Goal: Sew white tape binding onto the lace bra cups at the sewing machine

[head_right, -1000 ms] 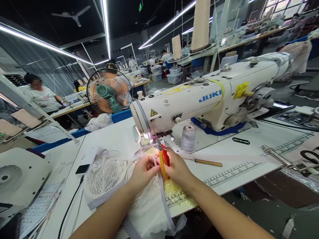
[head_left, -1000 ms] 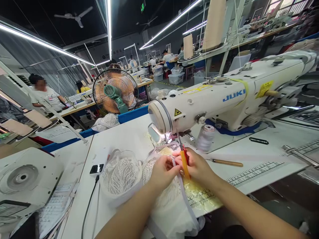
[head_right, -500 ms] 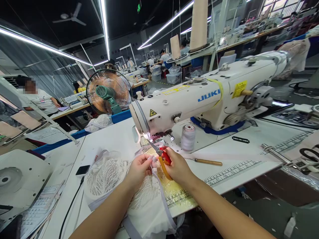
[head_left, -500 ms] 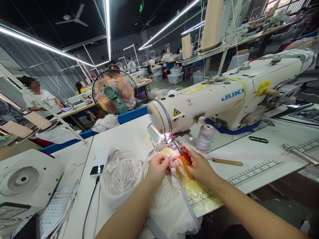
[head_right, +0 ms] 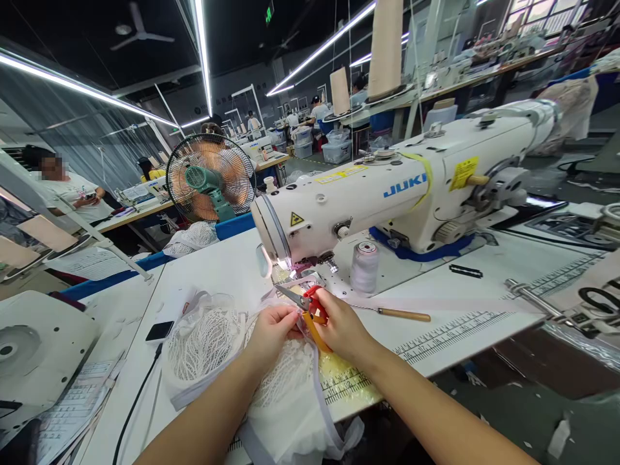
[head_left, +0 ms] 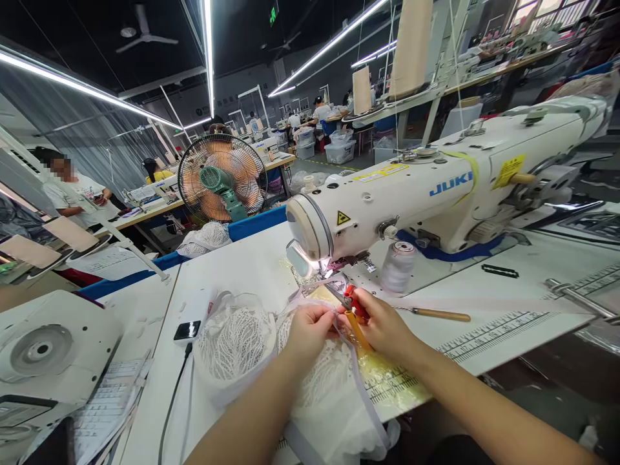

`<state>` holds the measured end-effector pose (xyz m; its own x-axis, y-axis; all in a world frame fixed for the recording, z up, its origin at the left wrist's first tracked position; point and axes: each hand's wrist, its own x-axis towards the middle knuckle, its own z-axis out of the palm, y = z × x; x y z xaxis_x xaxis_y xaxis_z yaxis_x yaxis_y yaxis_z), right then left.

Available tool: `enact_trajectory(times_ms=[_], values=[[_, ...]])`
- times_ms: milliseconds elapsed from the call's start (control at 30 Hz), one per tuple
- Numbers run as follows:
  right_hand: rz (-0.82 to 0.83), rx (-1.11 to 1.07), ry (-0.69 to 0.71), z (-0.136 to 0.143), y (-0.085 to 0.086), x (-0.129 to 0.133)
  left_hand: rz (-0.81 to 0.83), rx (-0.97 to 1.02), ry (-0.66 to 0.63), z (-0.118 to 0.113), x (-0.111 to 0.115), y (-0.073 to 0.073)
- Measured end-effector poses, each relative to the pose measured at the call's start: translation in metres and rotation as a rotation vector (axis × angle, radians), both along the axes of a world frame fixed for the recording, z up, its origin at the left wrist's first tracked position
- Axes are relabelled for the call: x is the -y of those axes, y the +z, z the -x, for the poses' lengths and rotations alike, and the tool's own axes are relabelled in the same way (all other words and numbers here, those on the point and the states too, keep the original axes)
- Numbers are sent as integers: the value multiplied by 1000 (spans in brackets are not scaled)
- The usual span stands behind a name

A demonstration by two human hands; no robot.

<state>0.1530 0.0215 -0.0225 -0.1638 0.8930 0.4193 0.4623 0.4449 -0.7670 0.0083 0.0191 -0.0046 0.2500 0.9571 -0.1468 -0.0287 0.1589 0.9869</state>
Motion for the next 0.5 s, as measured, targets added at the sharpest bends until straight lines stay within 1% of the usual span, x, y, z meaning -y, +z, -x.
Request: enact_trajectory(times_ms=[100,167,267,367,500], values=[[-38,37,18,0,-1,0,-42,-41,-20,-1,1,-1],[-24,31,24,0,0,0,-59,-63,-9,0,0,-3],[68,-36,47,0,1,1,-63,-91,27,1,0,-3],[174,-133,108,0,3,2,-56,-89,44,0,0,-2],[208,-165,122,0,2,2,-45,-72,69,0,0,-2]])
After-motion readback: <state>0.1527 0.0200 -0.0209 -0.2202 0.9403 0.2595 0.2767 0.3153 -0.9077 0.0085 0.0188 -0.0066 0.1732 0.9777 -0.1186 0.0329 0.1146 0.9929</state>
